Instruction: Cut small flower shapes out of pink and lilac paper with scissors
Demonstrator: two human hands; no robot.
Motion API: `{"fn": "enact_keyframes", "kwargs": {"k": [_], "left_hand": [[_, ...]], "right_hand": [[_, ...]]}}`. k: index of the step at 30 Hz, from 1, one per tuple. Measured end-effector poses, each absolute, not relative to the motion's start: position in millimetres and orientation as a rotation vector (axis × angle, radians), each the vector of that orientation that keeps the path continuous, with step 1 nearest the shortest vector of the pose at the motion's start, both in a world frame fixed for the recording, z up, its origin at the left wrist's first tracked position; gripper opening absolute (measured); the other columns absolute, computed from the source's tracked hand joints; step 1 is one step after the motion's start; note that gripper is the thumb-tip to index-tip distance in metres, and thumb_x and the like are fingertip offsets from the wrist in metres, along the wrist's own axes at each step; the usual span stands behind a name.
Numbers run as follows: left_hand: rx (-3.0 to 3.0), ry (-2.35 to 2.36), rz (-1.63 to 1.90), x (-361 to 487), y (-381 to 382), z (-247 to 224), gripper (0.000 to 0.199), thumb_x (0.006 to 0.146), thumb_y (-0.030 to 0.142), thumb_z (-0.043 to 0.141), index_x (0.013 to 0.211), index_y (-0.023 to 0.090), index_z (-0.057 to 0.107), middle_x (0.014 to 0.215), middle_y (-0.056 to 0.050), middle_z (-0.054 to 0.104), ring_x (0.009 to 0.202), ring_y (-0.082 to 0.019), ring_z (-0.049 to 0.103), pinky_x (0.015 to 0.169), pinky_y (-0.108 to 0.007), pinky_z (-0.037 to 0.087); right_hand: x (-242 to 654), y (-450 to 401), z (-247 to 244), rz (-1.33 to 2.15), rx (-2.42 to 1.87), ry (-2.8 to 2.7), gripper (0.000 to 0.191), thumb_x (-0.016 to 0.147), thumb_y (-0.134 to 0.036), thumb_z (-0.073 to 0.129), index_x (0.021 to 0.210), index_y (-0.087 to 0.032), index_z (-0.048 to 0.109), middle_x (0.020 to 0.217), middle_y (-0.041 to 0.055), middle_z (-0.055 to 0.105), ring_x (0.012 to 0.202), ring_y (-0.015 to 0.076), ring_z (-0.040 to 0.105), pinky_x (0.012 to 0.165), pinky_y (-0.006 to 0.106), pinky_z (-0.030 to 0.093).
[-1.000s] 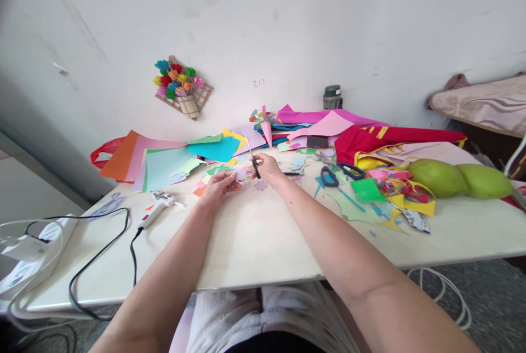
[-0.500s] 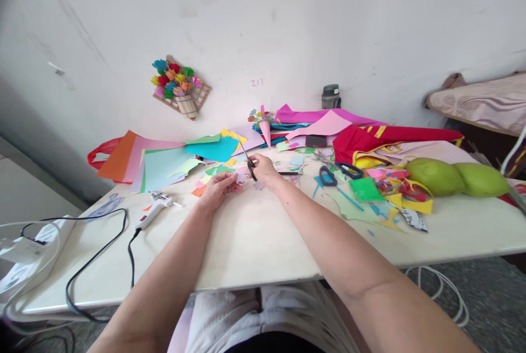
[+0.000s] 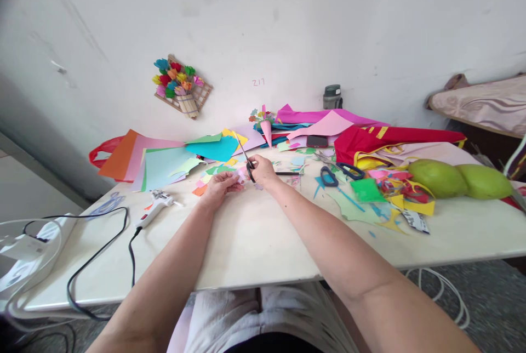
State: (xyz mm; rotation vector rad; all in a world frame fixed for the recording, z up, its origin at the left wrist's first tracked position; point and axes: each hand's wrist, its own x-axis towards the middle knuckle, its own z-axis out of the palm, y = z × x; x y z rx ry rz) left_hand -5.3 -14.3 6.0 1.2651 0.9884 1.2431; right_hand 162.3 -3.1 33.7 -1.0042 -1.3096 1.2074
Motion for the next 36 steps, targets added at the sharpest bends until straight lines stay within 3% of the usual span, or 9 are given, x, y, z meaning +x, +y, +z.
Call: {"fn": "enact_keyframes", "kwargs": {"k": [11, 18, 24, 28, 36], "left_hand": [[1.185, 0.944, 1.346, -6.6, -12.9, 6.9, 0.040, 0.060, 0.035, 0.086, 0.080, 0.016, 0.058, 0.073, -0.004, 0.073, 0.067, -0.020, 0.073, 0.062, -0.027, 0.057], [1.159, 0.972, 1.385, -9.0, -9.1, 4.9, 0.037, 0.064, 0.035, 0.086, 0.079, 0.014, 0.060, 0.069, -0.003, 0.071, 0.067, -0.019, 0.073, 0.067, -0.028, 0.059], [1.149, 0.908, 1.391, -10.7, -11.4, 7.1, 0.034, 0.064, 0.032, 0.086, 0.080, 0.013, 0.063, 0.080, -0.008, 0.074, 0.071, -0.019, 0.074, 0.072, -0.030, 0.059], [1.101, 0.888, 1.401, -10.9, -12.2, 8.3, 0.030, 0.065, 0.028, 0.084, 0.081, 0.013, 0.064, 0.089, -0.010, 0.075, 0.076, -0.021, 0.074, 0.079, -0.033, 0.059], [1.047, 0.861, 1.403, -10.5, -11.6, 7.1, 0.023, 0.068, 0.023, 0.081, 0.077, 0.014, 0.062, 0.079, -0.006, 0.073, 0.083, -0.022, 0.074, 0.082, -0.034, 0.058]], "right_hand": [[163.9, -4.4, 34.2, 1.239, -1.067, -1.339, 0.027, 0.065, -0.001, 0.068, 0.083, -0.017, 0.056, 0.049, -0.0068, 0.059, 0.039, 0.0098, 0.053, 0.042, 0.019, 0.042], [178.4, -4.7, 38.3, 1.353, -1.175, -1.547, 0.026, 0.075, -0.028, 0.078, 0.079, -0.015, 0.057, 0.043, -0.0045, 0.055, 0.033, 0.0072, 0.046, 0.036, 0.018, 0.036], [190.3, 0.4, 37.3, 1.412, -1.090, -1.812, 0.033, 0.078, -0.042, 0.076, 0.076, -0.015, 0.057, 0.054, 0.0003, 0.063, 0.038, 0.0068, 0.052, 0.031, 0.016, 0.026], [195.4, 3.8, 35.9, 1.430, -1.044, -1.924, 0.032, 0.082, -0.044, 0.070, 0.076, -0.015, 0.058, 0.056, 0.0001, 0.063, 0.040, 0.0066, 0.054, 0.031, 0.015, 0.028], [195.0, 8.2, 29.4, 1.471, -1.013, -1.973, 0.027, 0.084, -0.040, 0.066, 0.077, -0.015, 0.056, 0.056, -0.0019, 0.063, 0.039, 0.0065, 0.054, 0.030, 0.014, 0.028]]}}
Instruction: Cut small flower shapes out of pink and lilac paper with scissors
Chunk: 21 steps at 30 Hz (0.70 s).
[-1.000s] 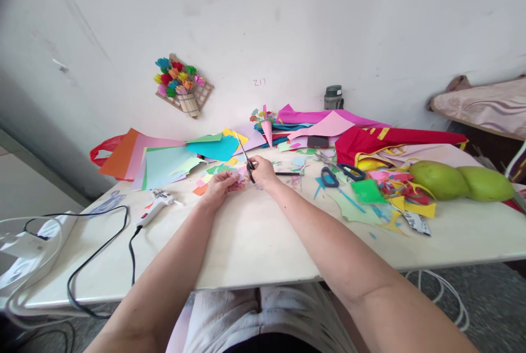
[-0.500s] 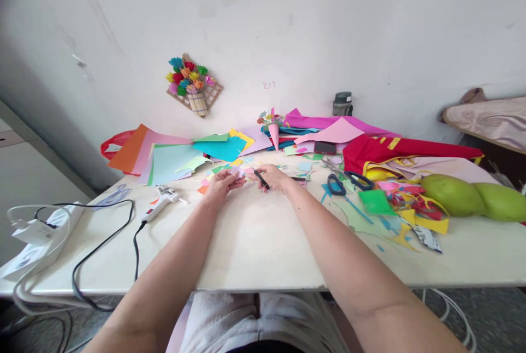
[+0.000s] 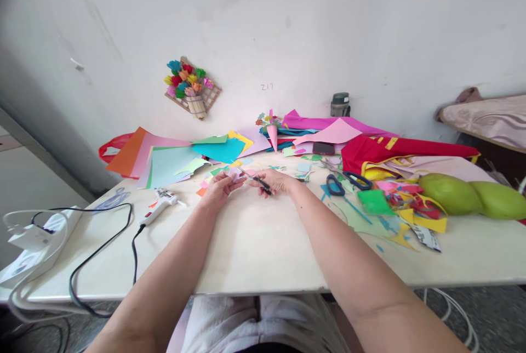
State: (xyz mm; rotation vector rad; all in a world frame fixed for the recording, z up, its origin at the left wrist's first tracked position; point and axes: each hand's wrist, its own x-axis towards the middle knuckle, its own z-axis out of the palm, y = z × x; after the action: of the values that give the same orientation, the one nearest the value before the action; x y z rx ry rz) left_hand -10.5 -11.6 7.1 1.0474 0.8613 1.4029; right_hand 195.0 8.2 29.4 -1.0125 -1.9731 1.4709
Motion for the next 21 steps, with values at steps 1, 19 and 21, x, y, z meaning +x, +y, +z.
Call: {"fn": "enact_keyframes", "kwargs": {"k": [1, 19, 21], "left_hand": [[1.040, 0.858, 1.403, -10.2, -11.9, 7.2, 0.023, 0.068, 0.023, 0.081, 0.078, 0.013, 0.062, 0.080, -0.006, 0.073, 0.083, -0.022, 0.074, 0.083, -0.034, 0.058], [0.991, 0.865, 1.395, -10.4, -10.6, 6.1, 0.018, 0.070, 0.017, 0.079, 0.073, 0.013, 0.062, 0.081, -0.007, 0.072, 0.085, -0.022, 0.074, 0.088, -0.035, 0.058], [0.984, 0.864, 1.394, -10.5, -10.3, 6.2, 0.018, 0.070, 0.016, 0.079, 0.073, 0.012, 0.062, 0.081, -0.007, 0.073, 0.084, -0.021, 0.074, 0.088, -0.034, 0.058]], "right_hand": [[194.9, 8.0, 29.2, 1.464, -1.008, -1.977, 0.026, 0.084, -0.039, 0.065, 0.077, -0.015, 0.056, 0.056, -0.0020, 0.062, 0.038, 0.0064, 0.053, 0.030, 0.014, 0.028], [196.4, 6.2, 28.7, 1.428, -0.957, -2.025, 0.025, 0.082, -0.039, 0.064, 0.074, -0.016, 0.055, 0.055, -0.0029, 0.061, 0.039, 0.0070, 0.051, 0.032, 0.016, 0.029], [195.8, 7.9, 27.3, 1.438, -0.966, -2.024, 0.025, 0.081, -0.038, 0.065, 0.073, -0.017, 0.054, 0.054, -0.0032, 0.060, 0.039, 0.0066, 0.050, 0.032, 0.016, 0.029]]}}
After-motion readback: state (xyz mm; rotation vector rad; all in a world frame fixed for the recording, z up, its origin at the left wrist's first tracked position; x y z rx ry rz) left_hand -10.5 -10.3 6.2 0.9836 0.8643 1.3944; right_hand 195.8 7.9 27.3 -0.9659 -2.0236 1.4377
